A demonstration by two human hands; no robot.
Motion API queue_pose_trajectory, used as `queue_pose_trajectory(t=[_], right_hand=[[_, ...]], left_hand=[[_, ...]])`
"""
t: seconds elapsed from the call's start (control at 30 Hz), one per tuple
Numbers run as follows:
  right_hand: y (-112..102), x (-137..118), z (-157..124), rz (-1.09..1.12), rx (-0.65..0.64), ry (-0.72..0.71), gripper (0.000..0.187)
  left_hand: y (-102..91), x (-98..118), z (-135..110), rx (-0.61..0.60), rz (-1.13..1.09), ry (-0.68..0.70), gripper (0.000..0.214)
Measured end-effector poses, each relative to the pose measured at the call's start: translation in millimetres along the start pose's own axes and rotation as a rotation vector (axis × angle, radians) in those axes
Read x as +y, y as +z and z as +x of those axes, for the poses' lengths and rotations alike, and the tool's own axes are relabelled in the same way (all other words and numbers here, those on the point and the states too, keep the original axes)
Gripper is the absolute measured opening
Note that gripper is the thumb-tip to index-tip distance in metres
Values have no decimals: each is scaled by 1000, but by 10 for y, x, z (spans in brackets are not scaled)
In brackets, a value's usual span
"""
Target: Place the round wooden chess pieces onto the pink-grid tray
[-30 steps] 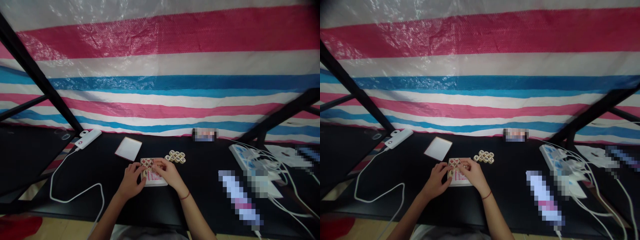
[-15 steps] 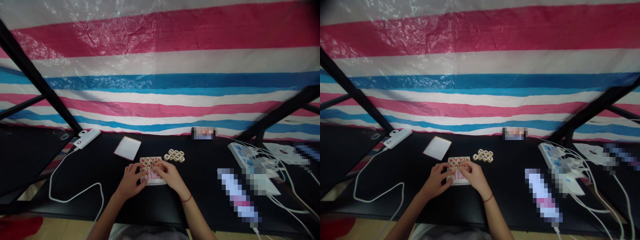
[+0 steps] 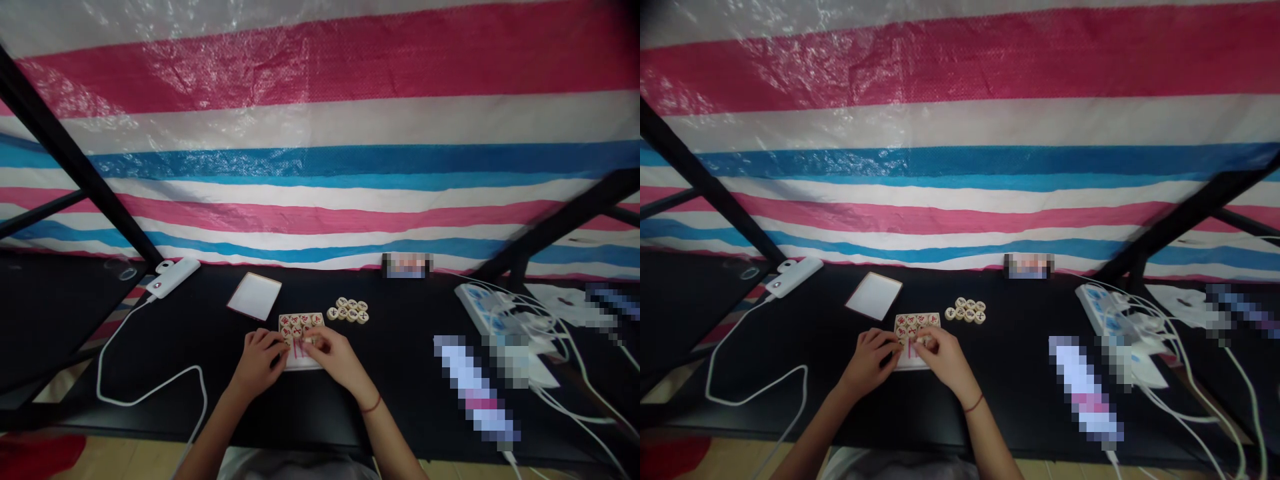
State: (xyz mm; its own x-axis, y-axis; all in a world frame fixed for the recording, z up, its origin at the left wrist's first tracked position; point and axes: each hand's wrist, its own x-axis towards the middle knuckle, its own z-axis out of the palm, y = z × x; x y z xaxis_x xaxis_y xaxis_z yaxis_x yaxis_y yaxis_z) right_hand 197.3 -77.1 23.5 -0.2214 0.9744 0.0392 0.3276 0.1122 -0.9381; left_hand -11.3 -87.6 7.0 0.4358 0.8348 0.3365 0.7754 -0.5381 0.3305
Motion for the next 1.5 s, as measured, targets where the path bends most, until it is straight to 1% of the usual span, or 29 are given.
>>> queue_pose_trajectory(t=[0.1,0.17,0.23,0.3,0.37,0.5,0.6,0.77,0.83,0.93,1.0,1.03,1.1,1.13,1.2,1.23,1.27,1.3,1.37,1.43,1.5], right_hand=[[60,-36,-33,-7,-21,-92,19],[122,-53,-45,-41,-28,-123,25],[197,-61,-44,-109,-21,-159,27],[273,-60,-30,-179,-29,-214,23],[336,-51,-11,-221,-51,-261,19],[388,-16,18,-280,-69,-268,24],[378,17,31,-339,-66,-247,24],[381,49,64,-427,-77,-250,20],[402,43,75,-460,-83,-253,19],[400,16,86,-475,-93,-266,18],[321,1,106,-429,-94,-284,16],[246,0,128,-405,-78,-283,15],[31,13,205,-412,8,-235,14],[-100,26,261,-463,82,-180,15],[-366,53,404,-633,216,-33,20],[-484,65,483,-720,243,57,21],[-582,75,564,-794,245,147,23],[-657,82,644,-854,216,226,25],[-737,97,786,-923,149,346,27],[-747,115,897,-942,104,405,26],[-728,134,971,-943,92,427,24]], left_hand=[[16,-7,-7,24,12,24,15],[29,-24,-9,65,-1,10,17],[44,-53,-9,114,-33,-15,19],[61,-87,-8,145,-77,-36,20],[76,-116,-13,147,-122,-56,20],[81,-123,-40,62,-216,-76,17],[70,-95,-52,-10,-228,-85,13],[78,-72,-40,-140,-176,-92,27],[97,-76,-37,-160,-164,-92,27],[126,-85,-37,-152,-144,-113,24],[133,-88,-39,-134,-138,-110,23],[134,-89,-40,-126,-138,-102,23],[131,-90,-41,-117,-144,-86,22],[129,-91,-42,-117,-147,-79,22],[132,-95,-43,-121,-153,-76,22],[136,-97,-43,-123,-156,-80,22],[142,-100,-42,-121,-158,-86,22],[149,-102,-38,-117,-160,-94,22],[167,-105,-25,-104,-161,-110,21],[184,-103,1,-96,-153,-128,20],[195,-98,37,-98,-141,-147,19]])
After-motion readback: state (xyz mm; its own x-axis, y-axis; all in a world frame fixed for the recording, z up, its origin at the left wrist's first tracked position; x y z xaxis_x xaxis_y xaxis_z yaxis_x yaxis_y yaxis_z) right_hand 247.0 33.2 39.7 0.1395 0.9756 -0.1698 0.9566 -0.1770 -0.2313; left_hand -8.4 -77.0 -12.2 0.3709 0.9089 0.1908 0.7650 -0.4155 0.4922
